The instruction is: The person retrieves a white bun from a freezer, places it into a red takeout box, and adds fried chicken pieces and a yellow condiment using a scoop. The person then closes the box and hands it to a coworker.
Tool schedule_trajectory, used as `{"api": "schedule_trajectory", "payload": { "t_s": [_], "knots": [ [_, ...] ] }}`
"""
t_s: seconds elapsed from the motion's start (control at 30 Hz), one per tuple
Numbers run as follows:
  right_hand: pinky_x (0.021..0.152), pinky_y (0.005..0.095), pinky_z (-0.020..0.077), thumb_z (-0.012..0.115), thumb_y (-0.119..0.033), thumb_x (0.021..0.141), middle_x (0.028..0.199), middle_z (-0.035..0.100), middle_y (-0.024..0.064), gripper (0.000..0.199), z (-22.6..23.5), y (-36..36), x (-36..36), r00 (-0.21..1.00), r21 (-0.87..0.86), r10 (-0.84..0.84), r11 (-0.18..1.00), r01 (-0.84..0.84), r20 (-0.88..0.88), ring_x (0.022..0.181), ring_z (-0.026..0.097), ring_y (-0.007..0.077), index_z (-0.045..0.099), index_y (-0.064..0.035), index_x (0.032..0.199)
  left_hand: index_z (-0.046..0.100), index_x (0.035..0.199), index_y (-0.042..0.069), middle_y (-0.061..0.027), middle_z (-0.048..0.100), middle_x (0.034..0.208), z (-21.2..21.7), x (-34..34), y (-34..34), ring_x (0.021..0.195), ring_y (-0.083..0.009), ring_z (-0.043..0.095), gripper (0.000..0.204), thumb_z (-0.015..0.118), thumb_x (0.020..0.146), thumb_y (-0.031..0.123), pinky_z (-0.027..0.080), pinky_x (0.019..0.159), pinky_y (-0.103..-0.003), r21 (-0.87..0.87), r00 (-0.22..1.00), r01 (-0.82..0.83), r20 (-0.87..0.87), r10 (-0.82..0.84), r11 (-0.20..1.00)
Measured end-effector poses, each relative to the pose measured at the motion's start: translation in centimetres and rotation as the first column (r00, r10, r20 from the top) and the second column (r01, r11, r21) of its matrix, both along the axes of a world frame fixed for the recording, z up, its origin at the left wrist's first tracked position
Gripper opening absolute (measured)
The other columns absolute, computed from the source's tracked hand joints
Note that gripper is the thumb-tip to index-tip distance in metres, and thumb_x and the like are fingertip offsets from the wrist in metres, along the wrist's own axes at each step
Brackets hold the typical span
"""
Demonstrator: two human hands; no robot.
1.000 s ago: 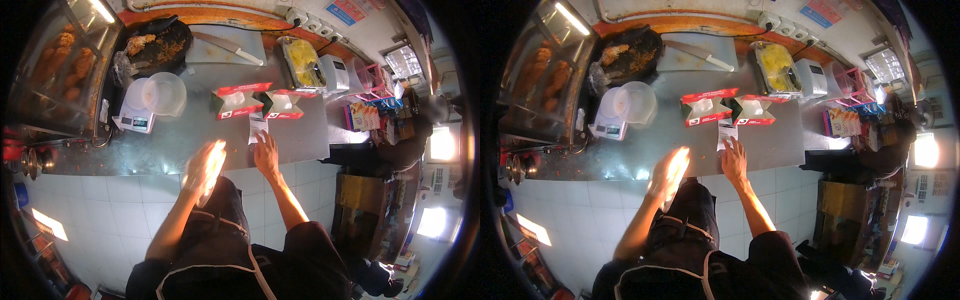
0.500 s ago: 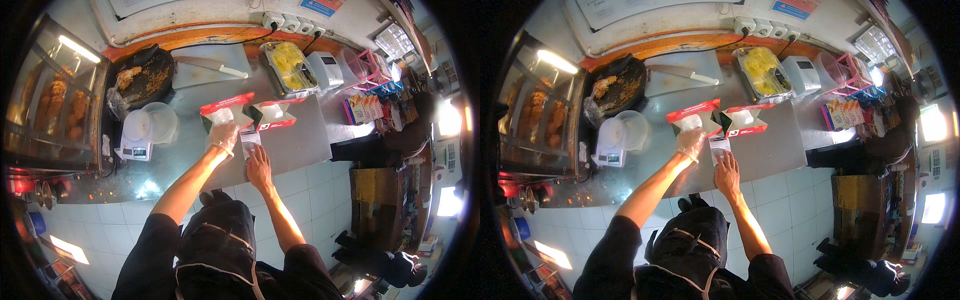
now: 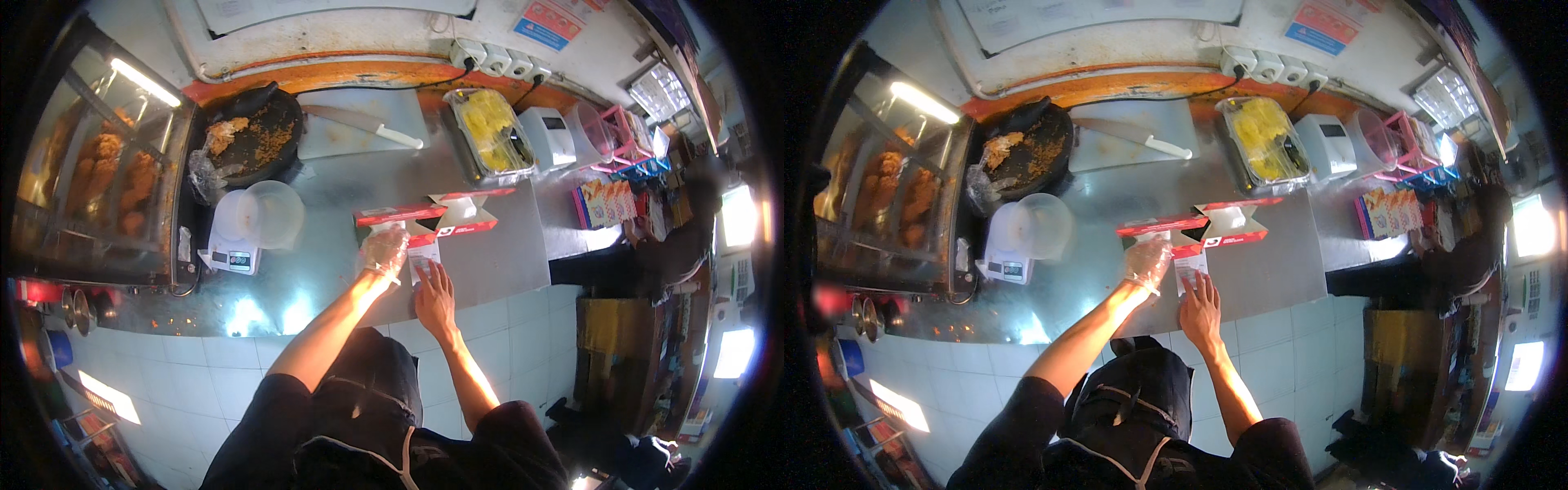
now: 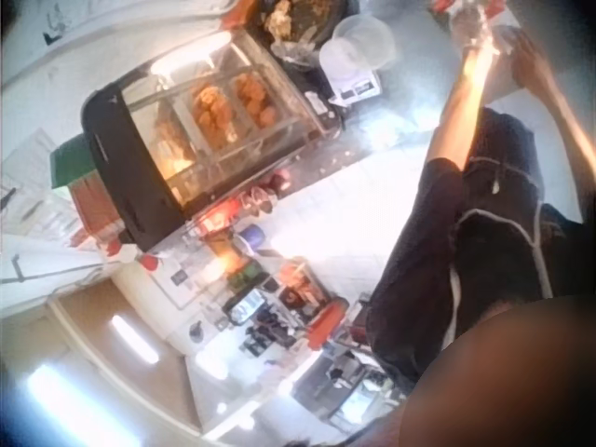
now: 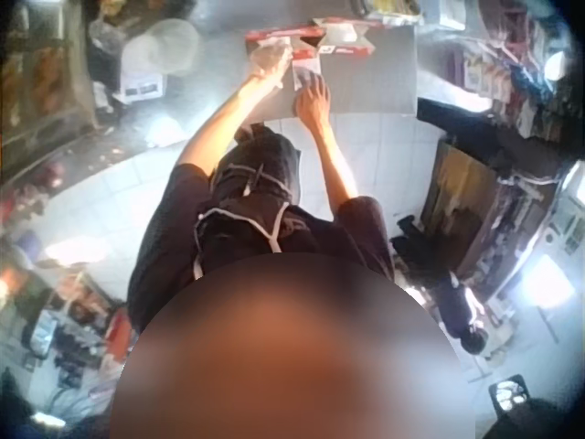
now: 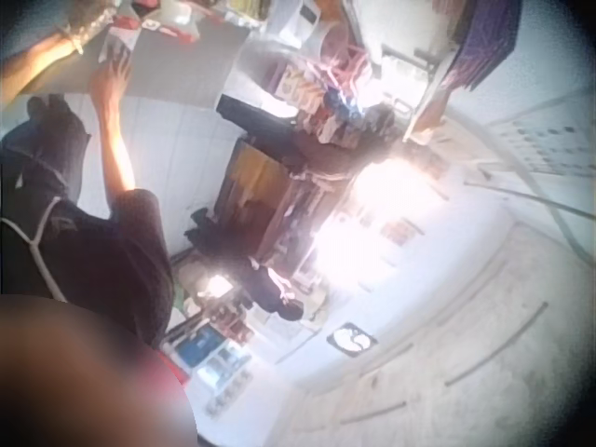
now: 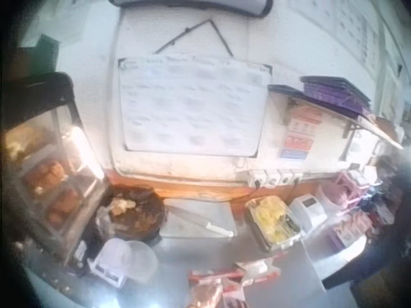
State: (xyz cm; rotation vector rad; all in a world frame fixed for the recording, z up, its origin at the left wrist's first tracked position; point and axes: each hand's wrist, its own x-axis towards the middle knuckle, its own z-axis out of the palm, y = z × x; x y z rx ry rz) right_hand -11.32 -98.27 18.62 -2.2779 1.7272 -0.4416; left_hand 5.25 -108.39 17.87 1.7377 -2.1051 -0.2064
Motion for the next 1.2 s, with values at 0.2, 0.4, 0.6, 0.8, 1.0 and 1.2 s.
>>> {"api": "schedule_trajectory", "payload": {
  "t_s": [0.2,0.4,0.6,0.8,1.0,1.2],
  "knots": [
    [0.117,0.0516,0.0290,0.057,-0.011,0.085,0.147,0.046,0.0204,0.048,0.1,-0.1,0.2,0.993,-0.003,0.104,0.994,-0.105,-0.057,0.139,0.037,0.0397,0.059,0.0009,0.131,0.064,0.113,0.007,-0.0146,0.070,0.104,3.2,0.3,0.5,0.095,-0.0288,0.067,0.038,0.047,0.098,0.037,0.051,0.084,-0.046,0.071,0.655,0.053,-0.755,0.019,0.996],
    [0.099,0.0517,0.0448,0.057,0.002,0.080,0.126,0.057,0.0246,0.031,2.8,4.1,6.5,0.983,-0.134,0.036,0.991,-0.011,0.182,0.118,0.053,0.0425,0.064,-0.0008,0.111,0.065,0.117,0.009,-0.0062,0.066,0.116,8.4,7.4,10.8,0.108,-0.0233,0.062,0.024,0.051,0.101,0.019,0.052,0.090,-0.037,0.029,0.942,0.048,-0.335,-0.036,0.998],
    [0.091,0.0469,0.0481,0.052,0.010,0.076,0.105,0.064,0.0198,0.025,7.3,13.6,29.3,0.753,-0.180,0.532,0.844,-0.504,0.387,0.102,0.061,0.0382,0.066,0.0008,0.095,0.067,0.119,0.010,-0.0049,0.071,0.105,0.9,27.0,33.4,0.089,-0.0175,0.068,0.024,0.059,0.097,0.016,0.055,0.078,-0.032,0.298,0.185,-0.478,-0.886,0.426,0.826],
    [0.092,0.0461,0.0505,0.062,-0.002,0.083,0.112,0.065,0.0182,0.029,10.3,21.0,65.4,0.003,-0.339,0.972,0.085,-0.937,0.234,0.107,0.061,0.0363,0.065,0.0007,0.112,0.067,0.109,0.006,-0.0068,0.070,0.088,-8.6,44.9,56.6,0.075,-0.0176,0.066,0.026,0.053,0.100,0.026,0.053,0.068,-0.032,0.394,0.073,-0.830,-0.624,0.778,0.394],
    [0.085,0.0458,0.0528,0.058,-0.016,0.086,0.104,0.069,0.0129,0.021,17.3,23.2,94.2,-0.184,0.019,0.902,-0.192,-0.981,-0.391,0.095,0.066,0.0318,0.074,-0.0033,0.092,0.066,0.110,0.004,-0.0080,0.070,0.088,-5.4,54.5,66.0,0.075,-0.0171,0.066,0.026,0.056,0.099,0.026,0.053,0.065,-0.031,0.542,-0.330,-0.781,-0.780,0.532,0.309],
    [0.084,0.0430,0.0515,0.057,-0.016,0.086,0.100,0.066,0.0116,0.022,24.7,21.5,114.0,0.050,-0.537,0.886,-0.234,-0.811,-0.461,0.097,0.063,0.0295,0.067,-0.0044,0.102,0.066,0.113,0.004,-0.0080,0.071,0.090,-1.4,67.1,65.6,0.078,-0.0159,0.068,0.030,0.056,0.101,0.029,0.053,0.066,-0.030,0.558,-0.335,-0.697,-0.809,0.484,0.451]
  ]
}}
